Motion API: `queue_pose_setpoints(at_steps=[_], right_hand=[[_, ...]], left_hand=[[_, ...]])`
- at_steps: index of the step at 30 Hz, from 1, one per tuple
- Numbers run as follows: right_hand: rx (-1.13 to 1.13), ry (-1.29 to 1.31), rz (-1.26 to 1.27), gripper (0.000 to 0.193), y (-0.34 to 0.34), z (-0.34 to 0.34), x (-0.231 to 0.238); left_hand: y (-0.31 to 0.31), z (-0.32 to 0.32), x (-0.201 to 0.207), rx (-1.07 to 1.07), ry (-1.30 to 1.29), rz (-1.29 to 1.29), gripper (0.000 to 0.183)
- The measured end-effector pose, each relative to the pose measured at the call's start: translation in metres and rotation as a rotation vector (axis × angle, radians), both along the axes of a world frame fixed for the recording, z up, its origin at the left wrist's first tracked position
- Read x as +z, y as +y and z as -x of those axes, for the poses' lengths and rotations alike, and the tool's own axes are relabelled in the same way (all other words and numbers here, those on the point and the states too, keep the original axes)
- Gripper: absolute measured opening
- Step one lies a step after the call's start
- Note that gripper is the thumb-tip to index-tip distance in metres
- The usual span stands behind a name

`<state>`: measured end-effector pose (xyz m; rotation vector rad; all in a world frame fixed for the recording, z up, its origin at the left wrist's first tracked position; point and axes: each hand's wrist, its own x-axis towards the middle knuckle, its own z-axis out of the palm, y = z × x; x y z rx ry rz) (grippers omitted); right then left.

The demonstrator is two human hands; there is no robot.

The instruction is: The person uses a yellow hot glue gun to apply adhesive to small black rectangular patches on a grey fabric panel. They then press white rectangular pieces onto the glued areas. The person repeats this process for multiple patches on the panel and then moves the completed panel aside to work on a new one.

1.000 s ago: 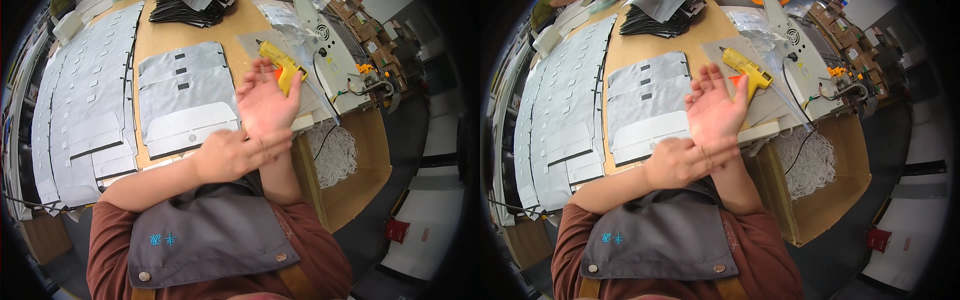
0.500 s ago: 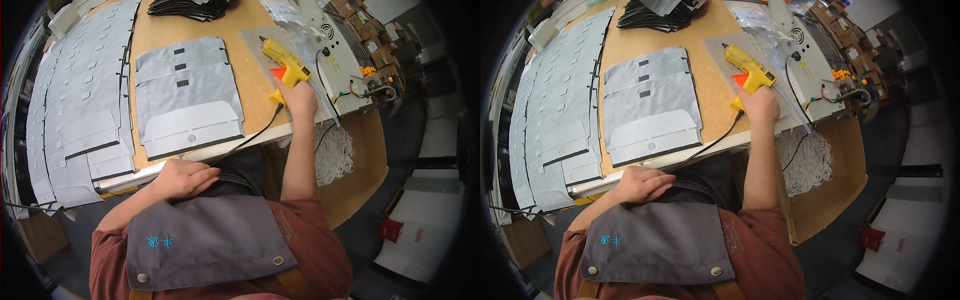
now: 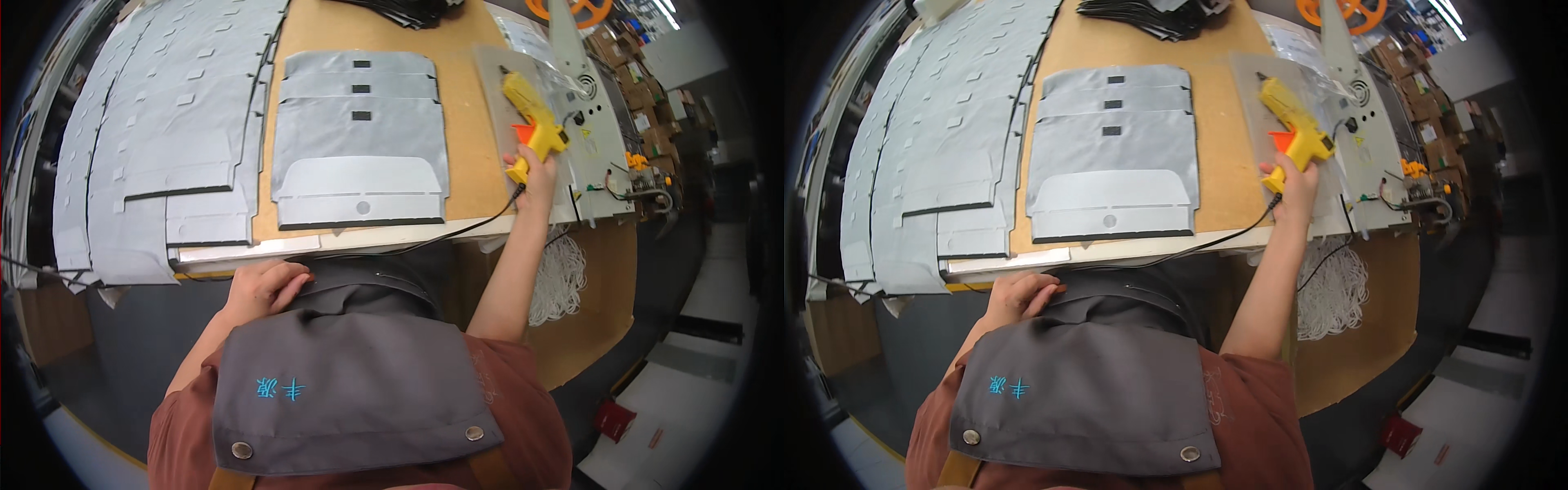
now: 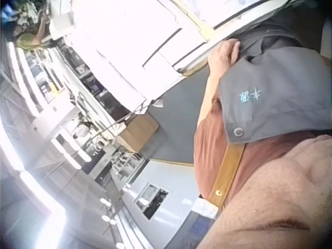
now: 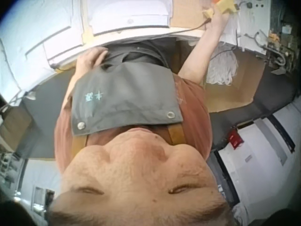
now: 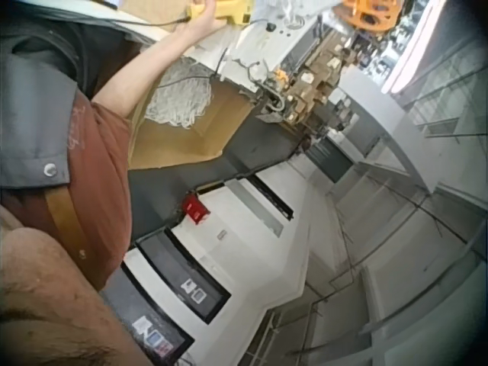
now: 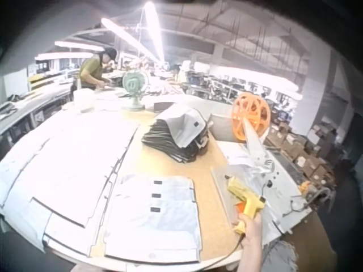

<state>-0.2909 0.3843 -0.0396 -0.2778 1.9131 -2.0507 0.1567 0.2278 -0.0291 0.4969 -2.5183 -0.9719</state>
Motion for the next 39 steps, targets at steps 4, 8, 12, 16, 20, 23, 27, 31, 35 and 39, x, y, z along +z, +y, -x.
queue_pose_setpoints(at_steps=[4, 8, 12, 16, 20, 23, 27, 31, 35, 39], right_hand=[[-0.036, 0.091, 0.172, 0.046, 0.006, -0.006, -0.003], [-0.037, 0.111, 0.243, 0.038, 0.008, -0.014, 0.006], [-0.031, 0.132, 0.397, 0.039, 0.008, -0.024, 0.036], [0.341, -0.133, 0.863, 0.047, 0.027, -0.033, 0.109], [0.698, -0.214, 1.114, 0.055, 0.023, -0.035, 0.182], [0.734, -0.117, 1.131, 0.06, 0.02, -0.027, 0.22], [0.669, 0.09, 1.049, 0.065, 0.046, 0.004, 0.249], [0.696, 0.201, 0.852, 0.065, 0.061, 0.017, 0.253], [0.746, 0.207, 0.72, 0.067, 0.053, 0.021, 0.241], [0.809, 0.196, 0.632, 0.069, 0.023, 0.003, 0.224]], left_hand=[[-0.001, -0.009, -0.006, 0.059, 0.03, 0.073, 0.013], [0.001, -0.011, -0.002, 0.031, 0.011, 0.099, 0.018], [-0.002, -0.011, -0.001, 0.023, 0.0, 0.069, 0.023], [-0.002, 0.0, 0.017, -0.095, 0.032, -0.16, 0.037], [0.001, 0.032, 0.042, -0.225, -0.113, -0.378, 0.044], [-0.004, 0.035, 0.05, -0.314, -0.225, -0.238, 0.044], [-0.026, 0.005, 0.037, -0.3, -0.351, -0.189, 0.035], [-0.054, -0.037, 0.059, -0.161, -0.319, -0.353, 0.024], [-0.077, -0.057, 0.112, -0.219, -0.203, -0.473, 0.018], [-0.099, -0.051, 0.128, -0.345, -0.231, -0.518, 0.015]])
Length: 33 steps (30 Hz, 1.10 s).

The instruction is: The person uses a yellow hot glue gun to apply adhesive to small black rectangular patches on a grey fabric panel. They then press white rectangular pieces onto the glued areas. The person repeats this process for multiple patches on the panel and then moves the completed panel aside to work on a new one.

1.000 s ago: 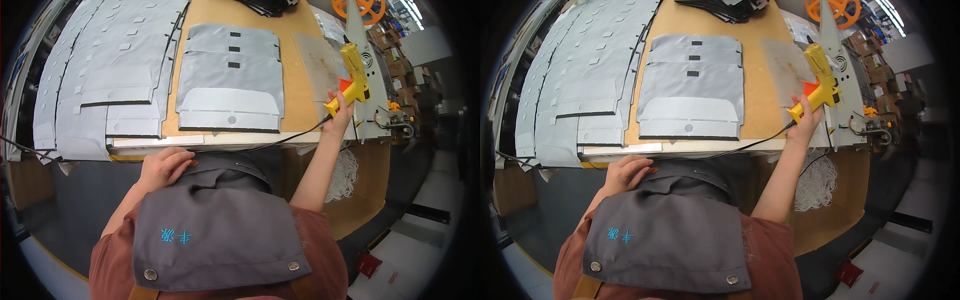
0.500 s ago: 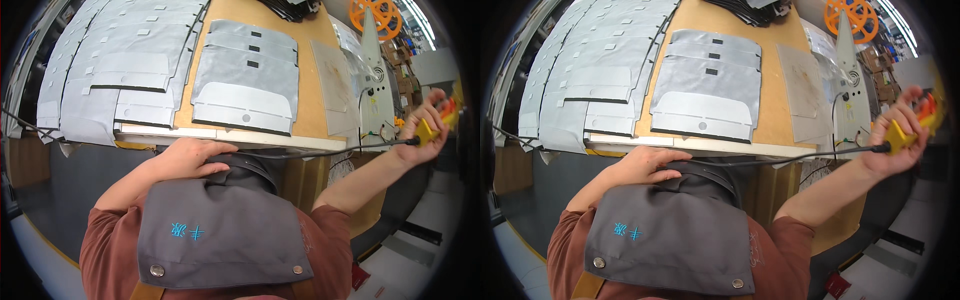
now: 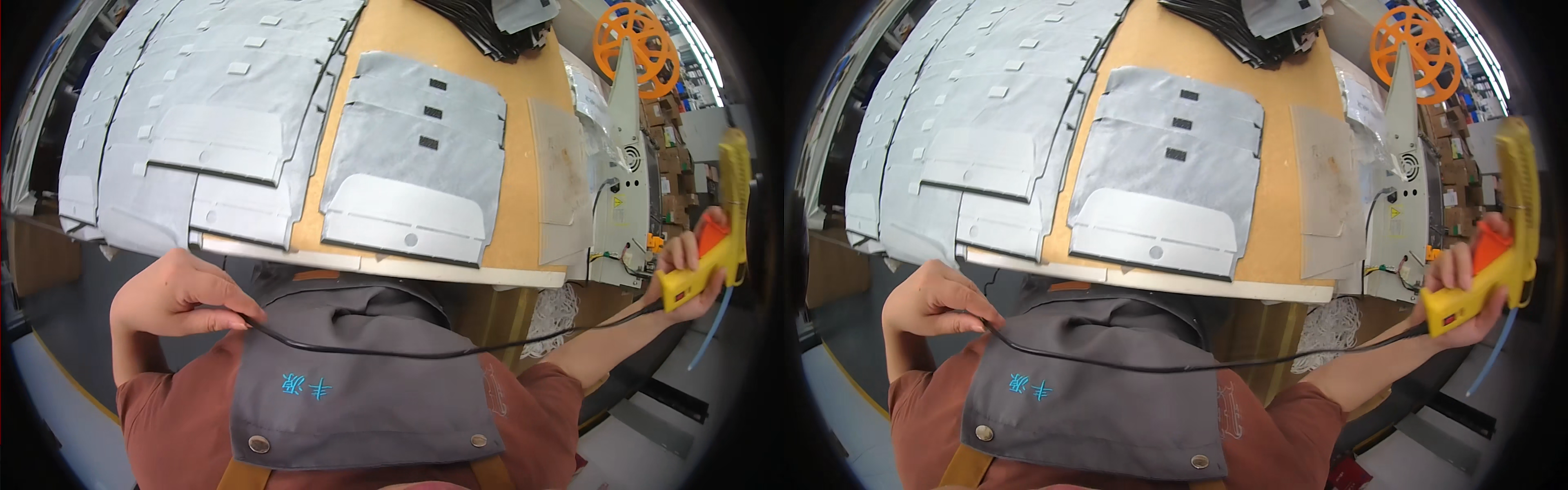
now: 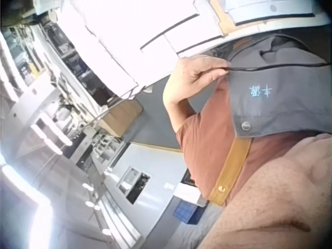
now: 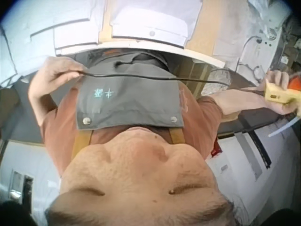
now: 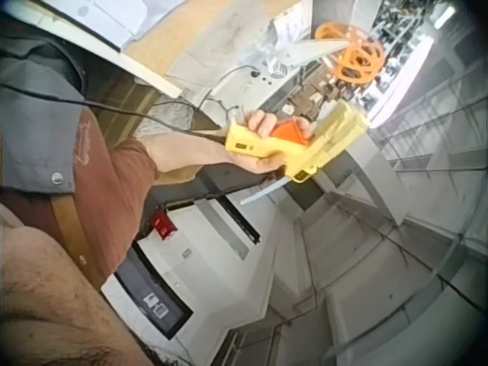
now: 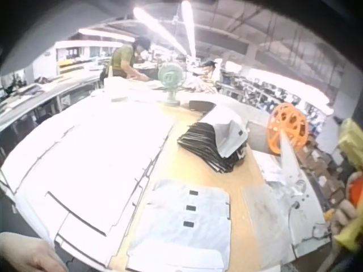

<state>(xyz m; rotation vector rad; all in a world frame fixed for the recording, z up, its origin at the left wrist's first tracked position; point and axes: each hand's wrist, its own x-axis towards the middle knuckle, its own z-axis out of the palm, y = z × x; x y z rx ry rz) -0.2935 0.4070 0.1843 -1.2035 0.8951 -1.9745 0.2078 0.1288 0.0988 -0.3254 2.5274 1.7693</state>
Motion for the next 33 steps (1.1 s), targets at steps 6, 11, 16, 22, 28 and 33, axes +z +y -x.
queue_pose_setpoints(at_steps=[6, 11, 16, 22, 28, 33], right_hand=[[-0.239, 0.224, -0.271, 0.072, -0.03, -0.037, -0.069], [-0.083, 0.086, -0.751, 0.075, -0.058, -0.09, -0.101], [0.082, 0.016, -0.866, 0.065, -0.082, -0.109, -0.112], [0.075, -0.051, -0.869, 0.063, -0.077, -0.111, -0.121], [0.046, -0.079, -0.908, 0.062, -0.077, -0.117, -0.129], [0.041, -0.11, -0.912, 0.061, -0.076, -0.116, -0.133]], left_hand=[[-0.031, 0.034, -0.025, -0.05, -0.253, 0.104, 0.013], [-0.054, 0.066, -0.042, -0.161, -0.171, 0.18, 0.015], [-0.057, 0.118, -0.081, 0.012, 0.187, 0.608, 0.034], [-0.046, 0.143, -0.124, -0.022, 0.327, 0.963, 0.044], [-0.05, 0.141, -0.126, 0.009, 0.359, 0.976, 0.044], [-0.047, 0.142, -0.123, 0.034, 0.298, 0.981, 0.046]])
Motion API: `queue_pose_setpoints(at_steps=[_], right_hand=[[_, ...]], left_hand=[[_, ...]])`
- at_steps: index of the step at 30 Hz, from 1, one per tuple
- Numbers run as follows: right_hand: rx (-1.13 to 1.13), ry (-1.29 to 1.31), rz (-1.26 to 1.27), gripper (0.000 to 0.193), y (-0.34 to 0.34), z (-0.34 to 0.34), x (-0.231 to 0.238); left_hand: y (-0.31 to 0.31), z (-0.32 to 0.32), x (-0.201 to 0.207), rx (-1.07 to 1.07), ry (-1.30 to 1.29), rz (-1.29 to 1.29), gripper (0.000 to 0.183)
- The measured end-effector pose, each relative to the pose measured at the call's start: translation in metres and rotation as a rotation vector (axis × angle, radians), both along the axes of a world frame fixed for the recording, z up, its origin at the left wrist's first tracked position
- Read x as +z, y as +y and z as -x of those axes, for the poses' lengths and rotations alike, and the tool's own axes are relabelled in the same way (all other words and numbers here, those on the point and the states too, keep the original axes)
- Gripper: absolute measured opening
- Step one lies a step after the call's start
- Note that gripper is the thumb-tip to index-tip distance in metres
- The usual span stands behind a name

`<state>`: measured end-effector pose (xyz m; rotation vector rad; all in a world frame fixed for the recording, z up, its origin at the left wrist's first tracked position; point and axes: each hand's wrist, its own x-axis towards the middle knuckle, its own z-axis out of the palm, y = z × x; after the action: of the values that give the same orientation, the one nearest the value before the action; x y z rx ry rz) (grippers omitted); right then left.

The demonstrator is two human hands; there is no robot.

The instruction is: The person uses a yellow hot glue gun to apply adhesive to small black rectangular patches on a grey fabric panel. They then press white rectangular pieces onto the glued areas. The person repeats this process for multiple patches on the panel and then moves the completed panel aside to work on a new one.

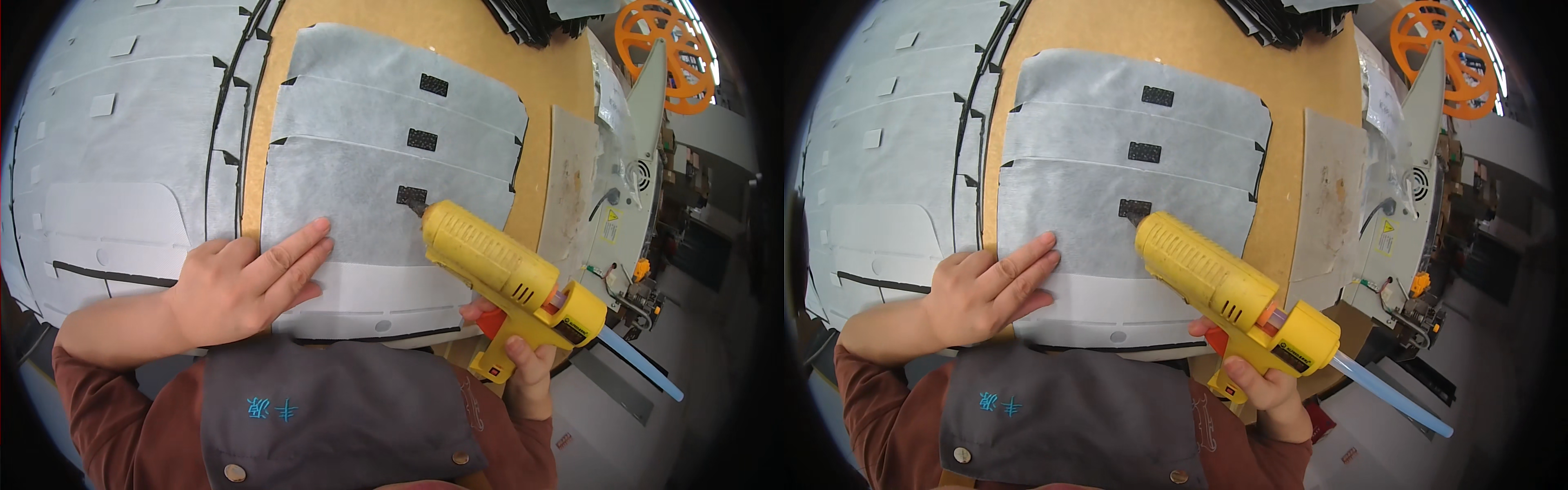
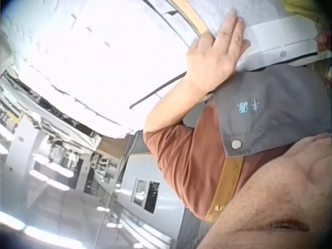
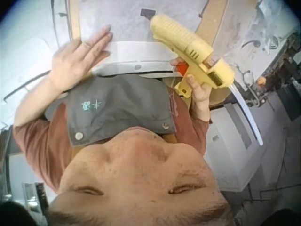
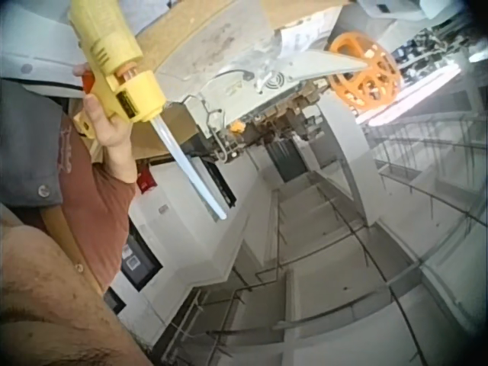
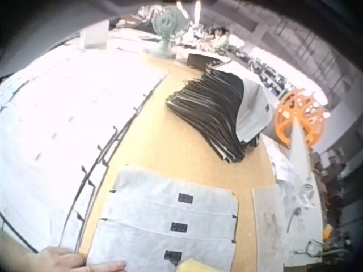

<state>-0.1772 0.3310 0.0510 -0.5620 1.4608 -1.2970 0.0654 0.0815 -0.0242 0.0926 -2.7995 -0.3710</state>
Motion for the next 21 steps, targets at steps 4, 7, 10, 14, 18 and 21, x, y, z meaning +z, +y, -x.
queue_pose_setpoints(at_steps=[4, 7, 10, 14, 18, 21], right_hand=[[0.016, -0.03, -0.014, 0.06, 0.0, 0.002, 0.0], [0.024, -0.061, 0.013, 0.06, 0.001, 0.003, -0.004], [-0.142, 0.083, -0.167, 0.076, -0.011, -0.011, 0.001], [-0.172, 0.086, -0.191, 0.076, -0.01, -0.014, 0.003], [-0.163, 0.089, -0.188, 0.076, -0.009, -0.014, 0.003], [-0.172, 0.088, -0.204, 0.076, -0.011, -0.016, 0.004]], left_hand=[[-0.001, 0.001, 0.0, -0.004, -0.005, -0.003, 0.046], [-0.001, 0.001, 0.0, -0.004, -0.007, -0.009, 0.045], [-0.001, 0.002, 0.0, -0.01, -0.014, -0.026, 0.045], [-0.001, 0.001, -0.001, -0.011, -0.015, -0.033, 0.045], [-0.002, 0.002, -0.001, -0.014, -0.013, -0.041, 0.045], [-0.001, 0.001, -0.001, -0.015, -0.016, -0.048, 0.045]])
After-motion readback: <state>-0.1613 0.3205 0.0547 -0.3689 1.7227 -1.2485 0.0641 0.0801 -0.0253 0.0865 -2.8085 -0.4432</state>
